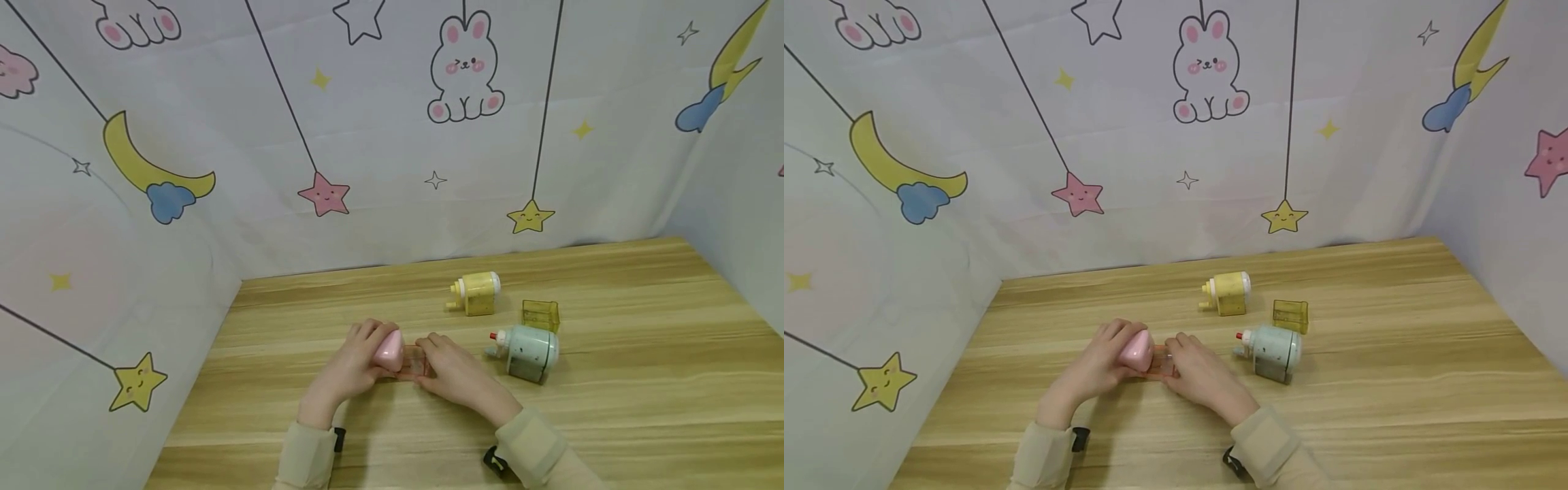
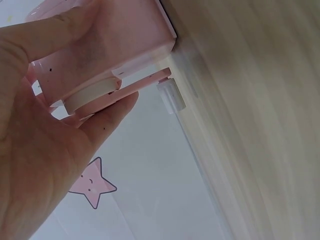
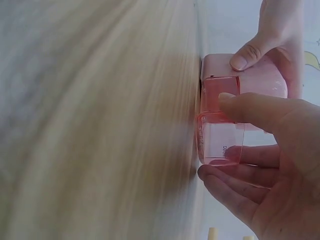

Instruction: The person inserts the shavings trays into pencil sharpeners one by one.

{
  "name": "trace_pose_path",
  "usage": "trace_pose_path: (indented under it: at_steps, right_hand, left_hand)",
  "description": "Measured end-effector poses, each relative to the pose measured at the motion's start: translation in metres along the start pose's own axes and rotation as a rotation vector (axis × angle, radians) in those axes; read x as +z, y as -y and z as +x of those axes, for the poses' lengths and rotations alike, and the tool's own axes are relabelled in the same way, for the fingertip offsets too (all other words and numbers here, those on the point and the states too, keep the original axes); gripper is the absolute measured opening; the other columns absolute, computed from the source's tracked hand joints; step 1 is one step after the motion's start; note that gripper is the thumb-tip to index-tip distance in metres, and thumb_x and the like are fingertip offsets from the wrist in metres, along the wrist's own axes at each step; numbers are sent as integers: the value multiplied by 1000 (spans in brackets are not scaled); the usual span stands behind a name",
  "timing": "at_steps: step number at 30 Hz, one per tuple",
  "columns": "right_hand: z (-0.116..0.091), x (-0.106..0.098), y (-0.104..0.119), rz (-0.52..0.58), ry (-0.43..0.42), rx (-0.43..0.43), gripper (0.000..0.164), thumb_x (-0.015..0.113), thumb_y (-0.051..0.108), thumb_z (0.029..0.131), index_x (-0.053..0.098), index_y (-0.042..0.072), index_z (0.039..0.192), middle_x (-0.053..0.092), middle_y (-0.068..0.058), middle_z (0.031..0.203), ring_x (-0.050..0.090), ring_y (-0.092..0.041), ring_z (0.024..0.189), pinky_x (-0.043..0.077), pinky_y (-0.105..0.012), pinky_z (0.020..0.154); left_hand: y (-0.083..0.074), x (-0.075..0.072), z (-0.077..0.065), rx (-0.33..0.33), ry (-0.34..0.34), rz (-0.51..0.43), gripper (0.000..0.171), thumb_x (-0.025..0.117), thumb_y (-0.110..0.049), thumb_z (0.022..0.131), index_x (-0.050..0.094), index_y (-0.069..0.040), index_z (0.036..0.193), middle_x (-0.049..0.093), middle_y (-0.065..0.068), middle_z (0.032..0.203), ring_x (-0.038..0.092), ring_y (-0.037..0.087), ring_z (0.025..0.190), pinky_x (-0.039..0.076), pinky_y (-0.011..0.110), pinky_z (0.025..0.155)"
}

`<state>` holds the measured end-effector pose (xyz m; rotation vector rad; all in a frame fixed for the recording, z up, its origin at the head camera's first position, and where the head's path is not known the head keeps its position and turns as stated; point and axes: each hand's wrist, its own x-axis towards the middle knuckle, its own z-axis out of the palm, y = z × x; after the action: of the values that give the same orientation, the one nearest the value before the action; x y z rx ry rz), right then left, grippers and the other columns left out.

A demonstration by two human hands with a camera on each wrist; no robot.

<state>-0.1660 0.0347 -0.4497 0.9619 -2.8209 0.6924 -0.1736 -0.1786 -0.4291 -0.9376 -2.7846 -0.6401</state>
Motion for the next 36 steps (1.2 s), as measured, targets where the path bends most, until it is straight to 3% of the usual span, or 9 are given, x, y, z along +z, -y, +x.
trace_pose_path:
  at_steps: [12,36]
  right_hand:
    - [1,2,0,4,13,14,58,68,37,76,51,2,119,56,-6,99,48,-13,83,51,-34,69]
    - [1,1,-1,17,8,-4,53,69,36,75,53,3,114,53,-2,92,45,-12,78,49,-32,66]
  left_hand:
    - [-7,2,2,8,21,-11,69,78,-20,67,45,-16,127,49,2,112,40,20,99,49,42,80]
    - [-14,4,5,15,33,-5,68,78,-21,67,46,-16,127,49,3,112,40,19,104,47,40,86]
